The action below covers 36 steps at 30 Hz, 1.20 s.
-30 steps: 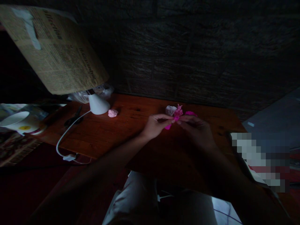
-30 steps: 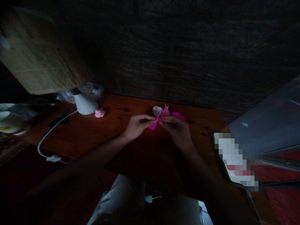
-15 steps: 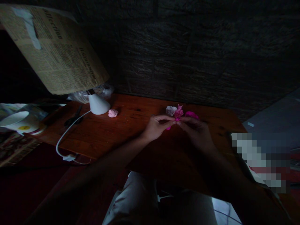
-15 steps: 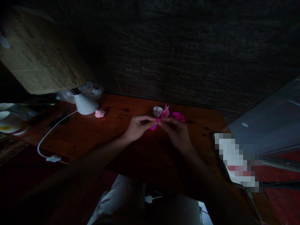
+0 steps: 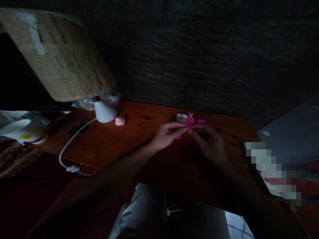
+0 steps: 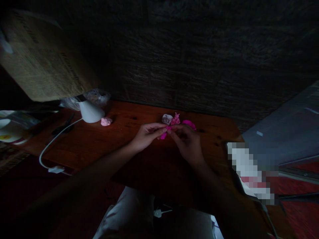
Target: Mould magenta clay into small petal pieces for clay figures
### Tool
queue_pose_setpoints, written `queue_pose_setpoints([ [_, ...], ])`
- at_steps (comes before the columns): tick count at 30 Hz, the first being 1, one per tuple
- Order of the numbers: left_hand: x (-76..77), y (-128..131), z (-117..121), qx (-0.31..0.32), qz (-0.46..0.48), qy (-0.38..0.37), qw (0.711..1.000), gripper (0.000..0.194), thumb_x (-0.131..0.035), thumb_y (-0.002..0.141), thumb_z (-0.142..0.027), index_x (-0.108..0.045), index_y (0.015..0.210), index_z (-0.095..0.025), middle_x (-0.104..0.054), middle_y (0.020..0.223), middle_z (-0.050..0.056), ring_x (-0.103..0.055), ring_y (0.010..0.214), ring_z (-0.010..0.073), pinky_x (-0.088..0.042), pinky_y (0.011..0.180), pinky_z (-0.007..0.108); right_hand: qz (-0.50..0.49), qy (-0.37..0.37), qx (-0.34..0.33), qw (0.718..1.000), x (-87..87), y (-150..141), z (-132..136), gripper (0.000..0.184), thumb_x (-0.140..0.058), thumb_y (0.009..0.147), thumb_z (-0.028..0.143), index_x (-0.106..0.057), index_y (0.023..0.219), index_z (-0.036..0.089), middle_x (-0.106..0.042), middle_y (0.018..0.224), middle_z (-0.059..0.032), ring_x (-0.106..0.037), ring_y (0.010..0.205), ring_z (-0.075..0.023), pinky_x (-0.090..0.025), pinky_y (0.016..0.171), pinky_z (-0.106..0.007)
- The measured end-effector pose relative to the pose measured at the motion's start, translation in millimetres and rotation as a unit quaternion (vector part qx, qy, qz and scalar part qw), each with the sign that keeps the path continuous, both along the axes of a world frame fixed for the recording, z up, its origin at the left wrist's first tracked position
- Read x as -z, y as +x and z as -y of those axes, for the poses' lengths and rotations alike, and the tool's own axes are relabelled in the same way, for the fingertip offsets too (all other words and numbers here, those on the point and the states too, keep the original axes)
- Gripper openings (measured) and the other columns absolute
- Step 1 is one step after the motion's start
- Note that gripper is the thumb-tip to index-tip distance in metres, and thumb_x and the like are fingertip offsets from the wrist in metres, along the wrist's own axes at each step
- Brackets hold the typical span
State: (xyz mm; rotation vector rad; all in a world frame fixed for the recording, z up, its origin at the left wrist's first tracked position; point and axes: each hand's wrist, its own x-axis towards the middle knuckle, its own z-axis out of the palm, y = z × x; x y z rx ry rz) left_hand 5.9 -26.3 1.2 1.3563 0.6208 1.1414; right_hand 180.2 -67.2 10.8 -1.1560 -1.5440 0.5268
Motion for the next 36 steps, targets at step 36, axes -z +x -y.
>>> queue_pose_setpoints([
  [36, -1.2, -2.6, 1.4, -0.113, -0.094, 0.171, 0.974, 0.021, -0.075, 0.082, -0.036, -0.076, 0.091, -0.017, -0.074, 0.080, 0.004, -0.061, 0.063, 0.0100, -0.049, 0.061, 0.023, -0.121, -0.137, -0.058, 0.981, -5.3, 3.0, 0.1, 0.025, -0.075, 0.079, 0.047, -0.080, 0.093, 0.026, -0.074, 0.077, -0.0005, -0.059, 0.055, -0.0125, -0.050, 0.053, -0.027],
])
